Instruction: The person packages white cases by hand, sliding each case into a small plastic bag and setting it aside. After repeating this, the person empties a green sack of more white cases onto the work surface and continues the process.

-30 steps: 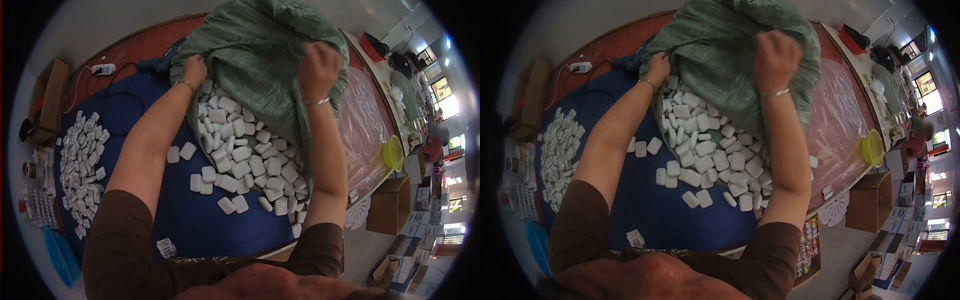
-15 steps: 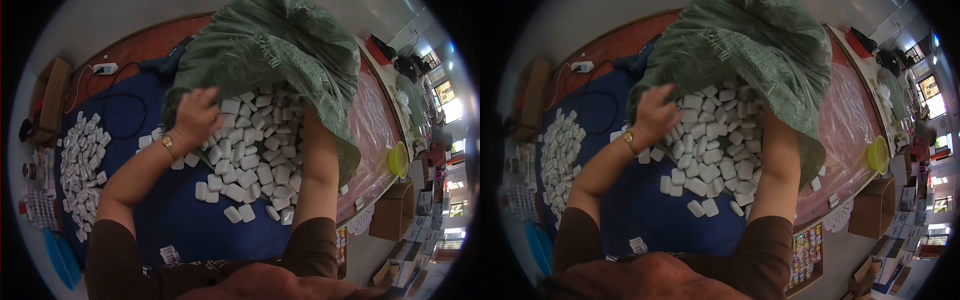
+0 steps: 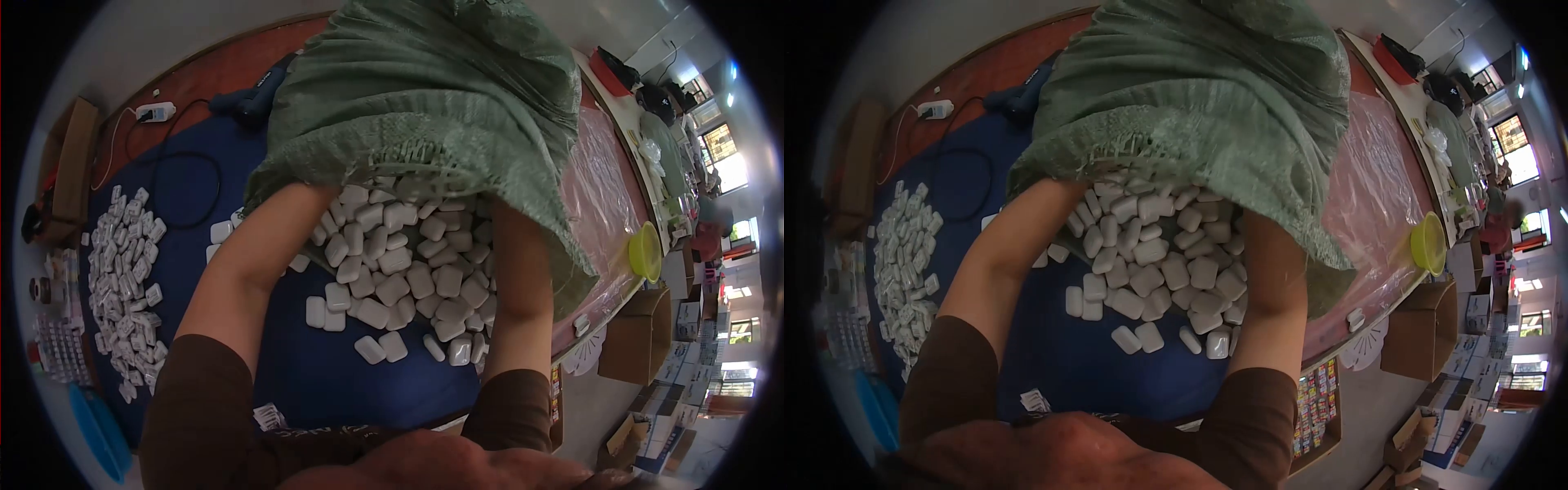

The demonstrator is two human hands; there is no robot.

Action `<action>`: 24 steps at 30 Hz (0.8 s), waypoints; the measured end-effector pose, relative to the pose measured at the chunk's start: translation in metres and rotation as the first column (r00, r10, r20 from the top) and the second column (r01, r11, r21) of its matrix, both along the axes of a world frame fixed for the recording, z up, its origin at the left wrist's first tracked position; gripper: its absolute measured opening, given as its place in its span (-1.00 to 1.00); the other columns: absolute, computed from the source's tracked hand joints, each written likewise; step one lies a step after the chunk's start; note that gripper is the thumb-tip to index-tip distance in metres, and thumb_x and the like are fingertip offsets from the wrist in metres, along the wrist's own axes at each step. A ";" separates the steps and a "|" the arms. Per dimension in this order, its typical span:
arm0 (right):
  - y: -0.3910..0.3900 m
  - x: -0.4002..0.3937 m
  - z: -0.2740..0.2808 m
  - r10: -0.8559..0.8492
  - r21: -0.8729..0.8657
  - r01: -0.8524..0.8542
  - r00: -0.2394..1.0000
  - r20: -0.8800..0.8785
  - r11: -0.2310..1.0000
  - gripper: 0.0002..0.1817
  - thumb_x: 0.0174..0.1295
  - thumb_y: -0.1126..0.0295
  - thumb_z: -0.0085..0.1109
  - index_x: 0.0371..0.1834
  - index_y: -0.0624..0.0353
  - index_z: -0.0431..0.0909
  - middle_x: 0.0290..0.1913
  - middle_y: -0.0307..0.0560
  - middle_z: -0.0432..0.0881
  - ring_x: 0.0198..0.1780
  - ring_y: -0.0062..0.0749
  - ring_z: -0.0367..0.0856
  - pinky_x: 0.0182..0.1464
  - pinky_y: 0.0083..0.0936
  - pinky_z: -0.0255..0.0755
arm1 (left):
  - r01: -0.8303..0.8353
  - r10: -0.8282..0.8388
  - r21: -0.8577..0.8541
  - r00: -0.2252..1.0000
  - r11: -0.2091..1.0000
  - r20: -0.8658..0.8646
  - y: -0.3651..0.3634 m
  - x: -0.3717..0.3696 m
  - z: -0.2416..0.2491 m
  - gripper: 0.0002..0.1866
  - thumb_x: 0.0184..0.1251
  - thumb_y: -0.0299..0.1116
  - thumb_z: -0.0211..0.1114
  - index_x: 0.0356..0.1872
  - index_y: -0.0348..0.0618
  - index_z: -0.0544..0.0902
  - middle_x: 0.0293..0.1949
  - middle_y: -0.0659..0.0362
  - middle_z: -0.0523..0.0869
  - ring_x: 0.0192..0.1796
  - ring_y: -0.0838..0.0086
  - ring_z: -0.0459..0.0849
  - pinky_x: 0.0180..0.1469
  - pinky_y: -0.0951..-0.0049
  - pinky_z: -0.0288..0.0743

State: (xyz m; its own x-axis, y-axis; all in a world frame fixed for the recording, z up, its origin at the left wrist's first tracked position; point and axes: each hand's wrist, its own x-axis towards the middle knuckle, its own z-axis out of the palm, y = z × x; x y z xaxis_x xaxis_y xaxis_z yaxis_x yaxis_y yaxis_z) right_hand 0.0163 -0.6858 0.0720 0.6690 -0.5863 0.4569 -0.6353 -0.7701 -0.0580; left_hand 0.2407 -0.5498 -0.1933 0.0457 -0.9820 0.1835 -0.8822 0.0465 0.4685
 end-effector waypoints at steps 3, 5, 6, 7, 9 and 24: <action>0.000 0.002 -0.011 0.012 0.019 -0.012 1.000 -0.007 1.000 -0.55 0.45 0.19 -0.11 0.25 0.27 0.41 0.17 0.11 0.51 0.10 -0.31 0.53 0.09 -0.45 0.50 | -0.004 0.003 0.023 0.999 1.000 0.035 0.050 0.063 -0.014 -0.40 0.46 -0.10 -0.04 0.45 -0.07 0.19 0.49 -0.01 0.13 0.50 0.29 0.13 0.48 0.32 -0.01; 0.000 0.004 -0.026 0.018 0.048 -0.018 1.000 -0.011 0.999 -0.55 0.45 0.19 -0.11 0.25 0.27 0.41 0.17 0.11 0.51 0.11 -0.30 0.52 0.10 -0.45 0.49 | -0.005 0.002 0.054 0.998 0.999 0.058 0.086 0.089 -0.025 -0.40 0.46 -0.10 -0.04 0.45 -0.07 0.19 0.49 -0.01 0.13 0.50 0.29 0.13 0.48 0.32 -0.01; 0.002 0.002 -0.034 0.018 0.063 -0.017 1.000 -0.018 0.998 -0.55 0.45 0.19 -0.12 0.25 0.26 0.41 0.17 0.11 0.51 0.11 -0.30 0.52 0.10 -0.44 0.49 | -0.002 -0.002 0.070 0.998 0.998 0.065 0.107 0.108 -0.033 -0.40 0.46 -0.10 -0.04 0.45 -0.07 0.19 0.49 -0.01 0.13 0.50 0.29 0.13 0.48 0.31 -0.01; 0.001 0.001 -0.040 0.018 0.074 -0.016 0.999 -0.028 0.997 -0.55 0.45 0.19 -0.12 0.25 0.26 0.41 0.17 0.11 0.51 0.12 -0.29 0.51 0.10 -0.44 0.49 | 0.002 -0.007 0.082 0.998 0.997 0.068 0.088 0.114 -0.032 -0.40 0.45 -0.10 -0.04 0.45 -0.07 0.19 0.49 -0.01 0.13 0.50 0.29 0.13 0.48 0.31 -0.01; 0.001 0.000 -0.051 0.018 0.091 -0.013 0.999 -0.050 0.996 -0.55 0.46 0.18 -0.12 0.25 0.26 0.42 0.18 0.11 0.51 0.13 -0.29 0.51 0.11 -0.43 0.48 | 0.008 -0.016 0.101 0.997 0.995 0.073 0.102 0.105 -0.045 -0.40 0.45 -0.09 -0.04 0.45 -0.07 0.19 0.49 -0.01 0.13 0.50 0.29 0.13 0.48 0.31 -0.01; 0.025 0.010 -0.135 0.112 0.239 -0.059 0.970 -0.216 0.969 -0.54 0.46 0.16 -0.15 0.25 0.25 0.43 0.20 0.11 0.49 0.19 -0.23 0.46 0.15 -0.38 0.45 | -0.012 -0.013 0.253 0.995 0.967 0.098 0.088 0.173 -0.079 -0.40 0.45 -0.08 -0.04 0.44 -0.07 0.21 0.49 0.00 0.14 0.50 0.27 0.13 0.49 0.30 -0.01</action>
State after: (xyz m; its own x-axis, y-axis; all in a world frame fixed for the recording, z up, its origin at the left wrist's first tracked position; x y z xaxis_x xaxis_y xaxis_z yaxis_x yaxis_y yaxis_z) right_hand 0.0261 -0.6612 -0.0625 0.7913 -0.5933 0.1477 -0.5846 -0.8050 -0.1014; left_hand 0.4135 -0.4621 -0.2726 0.0395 -0.9969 -0.0675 -0.9246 -0.0621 0.3759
